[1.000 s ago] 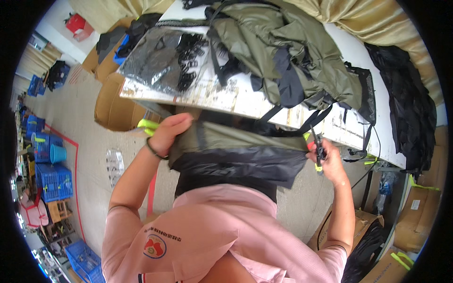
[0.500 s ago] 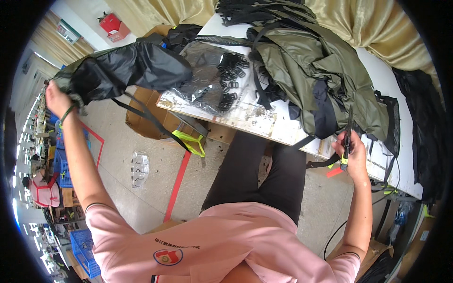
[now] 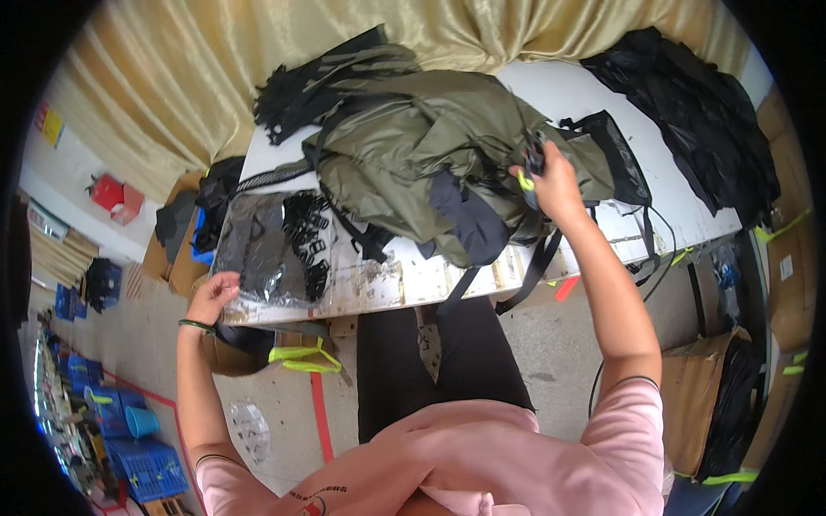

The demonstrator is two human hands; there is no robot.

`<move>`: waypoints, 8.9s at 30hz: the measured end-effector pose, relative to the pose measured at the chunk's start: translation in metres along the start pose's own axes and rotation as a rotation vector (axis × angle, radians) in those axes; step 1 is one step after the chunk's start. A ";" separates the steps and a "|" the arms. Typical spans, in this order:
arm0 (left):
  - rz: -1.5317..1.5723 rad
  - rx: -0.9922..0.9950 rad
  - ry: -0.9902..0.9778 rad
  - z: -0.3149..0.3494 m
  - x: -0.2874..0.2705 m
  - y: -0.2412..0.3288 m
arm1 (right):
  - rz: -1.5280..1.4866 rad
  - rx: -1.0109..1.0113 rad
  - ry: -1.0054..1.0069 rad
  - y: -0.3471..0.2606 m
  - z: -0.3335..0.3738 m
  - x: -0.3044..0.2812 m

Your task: The person is using scissors to cut and trim excess material from olive green and black fabric components of a backpack or tactical bag at a workshop table.

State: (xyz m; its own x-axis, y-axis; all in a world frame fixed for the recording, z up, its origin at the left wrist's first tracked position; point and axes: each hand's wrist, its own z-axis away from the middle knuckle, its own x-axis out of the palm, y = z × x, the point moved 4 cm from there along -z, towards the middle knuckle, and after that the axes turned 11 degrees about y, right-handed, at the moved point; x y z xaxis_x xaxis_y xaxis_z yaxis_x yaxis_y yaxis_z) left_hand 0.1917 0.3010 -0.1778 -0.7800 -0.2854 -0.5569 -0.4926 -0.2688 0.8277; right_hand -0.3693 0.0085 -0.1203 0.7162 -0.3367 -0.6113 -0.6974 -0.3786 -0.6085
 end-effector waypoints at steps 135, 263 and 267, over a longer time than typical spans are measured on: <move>0.756 -0.243 -0.383 0.151 0.234 0.031 | 0.077 -0.742 -1.004 -0.104 0.220 0.047; 0.550 -0.046 -0.986 0.173 0.409 0.174 | 0.201 -0.488 -0.949 0.018 0.219 -0.130; 0.576 -0.008 -0.952 0.174 0.408 0.174 | 0.248 -0.504 -0.955 0.019 0.212 -0.140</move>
State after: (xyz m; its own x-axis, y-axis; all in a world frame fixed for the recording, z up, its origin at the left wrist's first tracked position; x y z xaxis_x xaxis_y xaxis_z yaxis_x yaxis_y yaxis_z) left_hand -0.2795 0.2975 -0.2489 -0.8706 0.4524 0.1936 0.0382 -0.3301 0.9432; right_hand -0.4884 0.2314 -0.1533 0.0919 0.2692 -0.9587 -0.5722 -0.7736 -0.2721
